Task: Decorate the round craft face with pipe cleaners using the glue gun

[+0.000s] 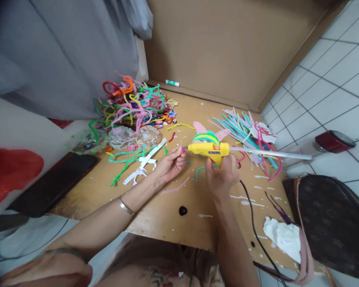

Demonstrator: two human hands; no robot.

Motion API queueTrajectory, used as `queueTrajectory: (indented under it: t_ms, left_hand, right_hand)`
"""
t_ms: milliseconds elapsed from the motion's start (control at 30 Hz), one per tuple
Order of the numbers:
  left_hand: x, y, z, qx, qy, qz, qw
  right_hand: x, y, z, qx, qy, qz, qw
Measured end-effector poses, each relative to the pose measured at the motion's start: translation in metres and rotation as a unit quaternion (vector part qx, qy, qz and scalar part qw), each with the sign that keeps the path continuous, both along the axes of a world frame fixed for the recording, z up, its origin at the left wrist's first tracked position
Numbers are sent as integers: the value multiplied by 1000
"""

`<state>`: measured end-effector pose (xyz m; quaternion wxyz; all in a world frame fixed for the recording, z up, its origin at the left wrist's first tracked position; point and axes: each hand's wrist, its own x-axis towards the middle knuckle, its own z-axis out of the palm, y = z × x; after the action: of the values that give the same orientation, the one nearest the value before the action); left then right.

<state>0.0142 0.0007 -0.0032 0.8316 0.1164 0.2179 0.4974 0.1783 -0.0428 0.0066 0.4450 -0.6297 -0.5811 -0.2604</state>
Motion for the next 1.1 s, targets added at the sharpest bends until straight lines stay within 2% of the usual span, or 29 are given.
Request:
queueTrajectory:
  t_ms: [867, 1100]
  left_hand:
    - [0, -2, 1, 18, 24, 5, 1000]
    - [-1, -1, 1, 23, 21, 8, 999]
  right_hand:
    - [1, -4, 5, -9, -5, 1, 1000]
    - [2, -3, 5, 0, -7, -19, 1000]
